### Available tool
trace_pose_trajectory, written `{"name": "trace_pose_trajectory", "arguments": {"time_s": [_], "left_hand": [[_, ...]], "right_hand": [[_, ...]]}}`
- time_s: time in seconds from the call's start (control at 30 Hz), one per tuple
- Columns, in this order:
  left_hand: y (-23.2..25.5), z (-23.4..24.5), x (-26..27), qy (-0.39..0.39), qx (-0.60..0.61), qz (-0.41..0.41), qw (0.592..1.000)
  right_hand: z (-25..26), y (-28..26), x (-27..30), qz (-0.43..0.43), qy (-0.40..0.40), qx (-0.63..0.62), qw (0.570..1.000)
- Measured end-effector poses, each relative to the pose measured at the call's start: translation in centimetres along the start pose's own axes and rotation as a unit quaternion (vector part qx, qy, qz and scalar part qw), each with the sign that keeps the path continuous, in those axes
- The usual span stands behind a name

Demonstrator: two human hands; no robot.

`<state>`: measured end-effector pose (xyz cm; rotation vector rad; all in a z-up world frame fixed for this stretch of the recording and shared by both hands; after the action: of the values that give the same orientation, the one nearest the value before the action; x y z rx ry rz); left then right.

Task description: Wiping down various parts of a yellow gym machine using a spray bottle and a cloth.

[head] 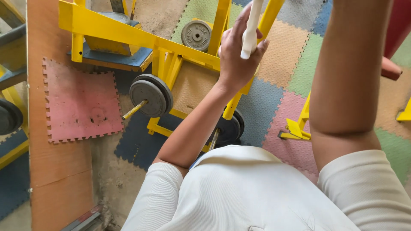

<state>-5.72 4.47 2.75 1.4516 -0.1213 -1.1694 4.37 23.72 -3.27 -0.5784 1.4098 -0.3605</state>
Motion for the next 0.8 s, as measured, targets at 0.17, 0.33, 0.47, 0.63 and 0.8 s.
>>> {"name": "trace_pose_trajectory", "arguments": {"time_s": [0.17, 0.33, 0.47, 0.63, 0.8], "left_hand": [[-0.4, 0.2, 0.4, -0.001, 0.007, -0.012, 1.0], [-0.1, 0.5, 0.4, 0.015, 0.003, -0.029, 0.999], [-0.7, 0.1, 0.3, 0.009, -0.02, -0.011, 1.0], [-0.9, 0.0, -0.5, 0.02, 0.021, -0.002, 1.0], [-2.0, -1.1, -1.4, 0.06, 0.028, 0.008, 0.998]], "right_hand": [[0.0, 2.7, 2.7, -0.09, 0.008, -0.105, 0.99], [-0.7, 4.7, 3.1, -0.166, 0.007, -0.215, 0.962], [-1.5, 7.0, 3.7, -0.227, -0.004, -0.31, 0.923], [-3.4, 10.6, 3.9, -0.302, -0.033, -0.429, 0.851], [-6.0, 7.8, 3.6, -0.393, -0.082, -0.542, 0.739]]}}
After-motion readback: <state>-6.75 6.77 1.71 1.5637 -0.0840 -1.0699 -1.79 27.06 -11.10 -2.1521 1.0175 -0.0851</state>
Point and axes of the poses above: each hand's wrist, its own x-axis away from the middle knuckle, its own z-axis out of the back of the hand, y = z × x, the point moved 7 cm from there along -x, towards the middle knuckle, and after that the axes turned 4 degrees about x, right-handed, at the moved point
